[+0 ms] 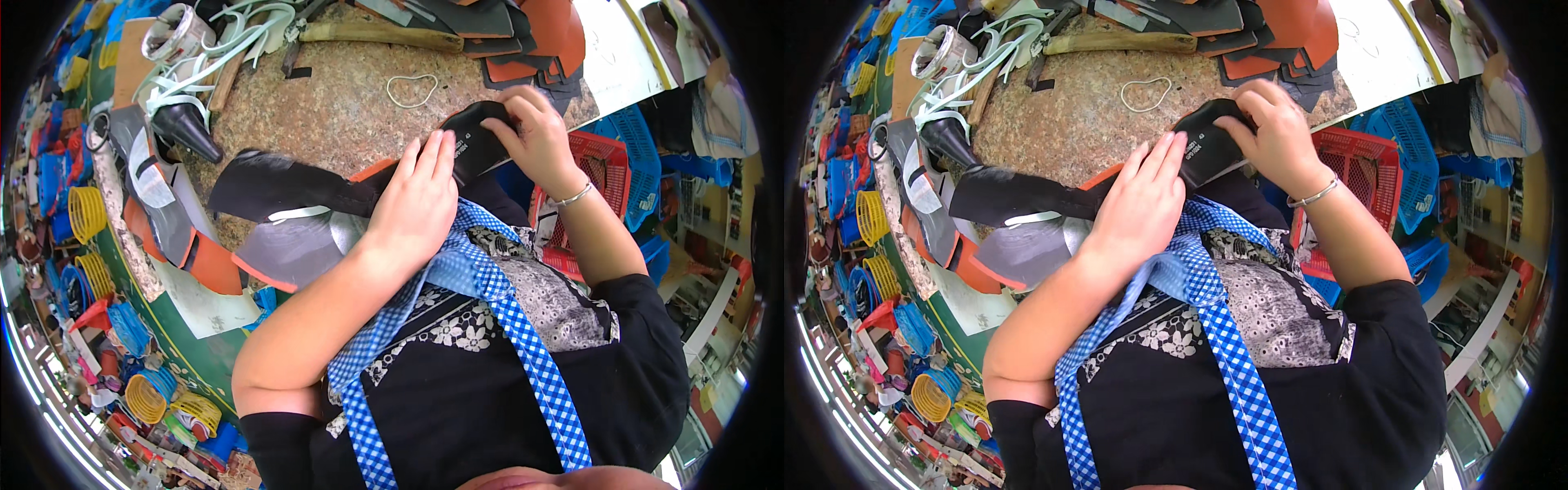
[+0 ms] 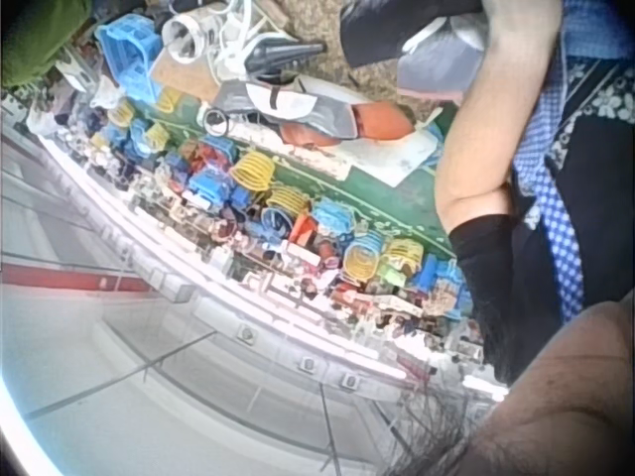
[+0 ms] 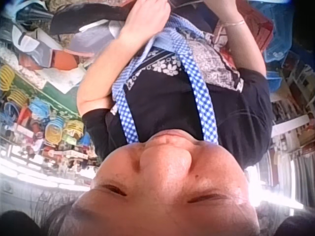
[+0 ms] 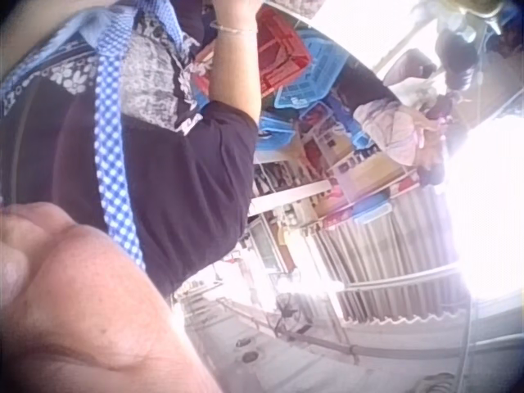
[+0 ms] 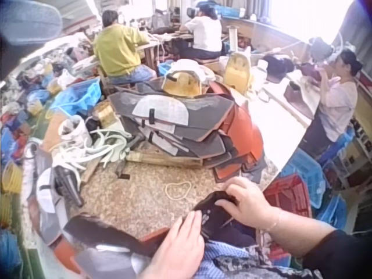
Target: Manually aligning, gluing, and hammering leather and lining components for footwear assembly.
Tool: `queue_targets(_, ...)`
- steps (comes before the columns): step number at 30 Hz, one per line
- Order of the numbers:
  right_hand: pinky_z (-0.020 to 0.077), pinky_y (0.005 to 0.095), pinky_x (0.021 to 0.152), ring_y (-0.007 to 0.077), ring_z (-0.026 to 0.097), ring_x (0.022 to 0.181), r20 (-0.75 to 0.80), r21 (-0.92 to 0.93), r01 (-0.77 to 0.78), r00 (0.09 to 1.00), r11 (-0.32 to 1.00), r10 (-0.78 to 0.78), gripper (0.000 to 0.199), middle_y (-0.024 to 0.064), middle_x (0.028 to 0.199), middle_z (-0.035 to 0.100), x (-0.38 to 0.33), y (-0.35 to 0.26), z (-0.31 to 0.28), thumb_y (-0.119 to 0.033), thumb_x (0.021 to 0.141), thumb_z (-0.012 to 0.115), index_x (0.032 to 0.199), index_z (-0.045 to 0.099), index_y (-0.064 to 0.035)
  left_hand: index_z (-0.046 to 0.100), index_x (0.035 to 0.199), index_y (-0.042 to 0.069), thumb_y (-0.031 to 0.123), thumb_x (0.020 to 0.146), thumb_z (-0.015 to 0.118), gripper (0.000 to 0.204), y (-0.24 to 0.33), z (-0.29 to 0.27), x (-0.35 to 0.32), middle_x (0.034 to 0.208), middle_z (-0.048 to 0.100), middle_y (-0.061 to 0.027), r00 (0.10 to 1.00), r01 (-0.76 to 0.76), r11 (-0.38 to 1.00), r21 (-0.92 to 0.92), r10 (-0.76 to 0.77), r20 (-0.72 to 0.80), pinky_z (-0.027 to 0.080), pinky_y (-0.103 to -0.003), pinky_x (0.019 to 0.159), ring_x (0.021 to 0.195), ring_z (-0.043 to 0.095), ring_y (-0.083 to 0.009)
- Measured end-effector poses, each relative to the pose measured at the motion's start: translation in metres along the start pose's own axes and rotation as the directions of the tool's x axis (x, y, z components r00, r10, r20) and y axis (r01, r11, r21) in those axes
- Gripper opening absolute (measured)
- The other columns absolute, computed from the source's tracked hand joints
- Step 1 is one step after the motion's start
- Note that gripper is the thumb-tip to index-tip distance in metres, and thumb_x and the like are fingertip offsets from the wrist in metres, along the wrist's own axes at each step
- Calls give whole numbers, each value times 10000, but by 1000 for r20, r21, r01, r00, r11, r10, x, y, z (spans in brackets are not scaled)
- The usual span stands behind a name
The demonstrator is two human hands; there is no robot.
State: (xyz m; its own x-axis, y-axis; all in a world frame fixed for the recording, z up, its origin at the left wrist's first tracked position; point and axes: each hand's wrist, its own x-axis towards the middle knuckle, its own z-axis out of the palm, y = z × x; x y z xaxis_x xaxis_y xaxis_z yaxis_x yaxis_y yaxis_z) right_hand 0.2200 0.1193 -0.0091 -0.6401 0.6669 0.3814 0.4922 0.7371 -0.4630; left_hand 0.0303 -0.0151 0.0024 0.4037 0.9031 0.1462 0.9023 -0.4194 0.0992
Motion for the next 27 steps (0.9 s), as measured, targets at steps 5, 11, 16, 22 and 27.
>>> queue_targets(5, 466, 389, 932, 278, 571, 1126, 53, -159, 198, 980, 967, -192, 436, 121, 1191, 599, -2, -20, 6, -137, 792, 716, 1190, 585, -17, 664, 825, -30, 106, 788, 557, 178, -6, -5, 11, 1324, 540, -273, 998, -4, 993, -116, 12, 68, 355, -455, 1087, 1317, 457, -337)
queue_targets(11, 207, 473, 1171, 242, 297, 1453, 443, -120, 225, 884, 967, -151, 799, 116, 1543, 362, -22, -37, -5, -307, 766, 715, 1452, 403, -39, 601, 870, 43, 180, 797, 572, 158, 6, -13, -42, 1107, 652, -149, 998, 56, 996, 66, -57, 11, 505, -356, 760, 1125, 603, -268)
queue_targets(16, 360, 433, 1092, 269, 433, 1349, 451, 181, 436, 760, 882, -468, 665, 135, 1442, 471, -12, -54, 17, -331, 826, 670, 1372, 487, 2, 622, 947, 93, 120, 779, 585, 174, -22, -61, -42, 910, 625, -56, 871, 439, 806, 396, -490, 31, 422, -392, 791, 916, 615, -229)
queue_targets(22, 494, 390, 891, 340, 595, 1046, 291, 562, 251, 832, 788, -473, 303, 189, 1135, 616, 25, -100, 51, -136, 791, 714, 1042, 633, 11, 643, 1015, 95, 39, 739, 631, 282, -56, -65, -76, 813, 677, -77, 877, 426, 899, 103, -438, 199, 429, -439, 898, 815, 653, -247)
queue_targets(27, 536, 357, 841, 296, 668, 973, 629, 603, -204, 716, 771, -303, 206, 158, 1124, 681, 48, -85, 51, -29, 835, 649, 1037, 690, -15, 685, 996, 152, 10, 697, 683, 331, -75, -58, -122, 964, 716, 3, 877, 477, 829, -291, -472, 93, 381, -488, 1042, 950, 670, -197)
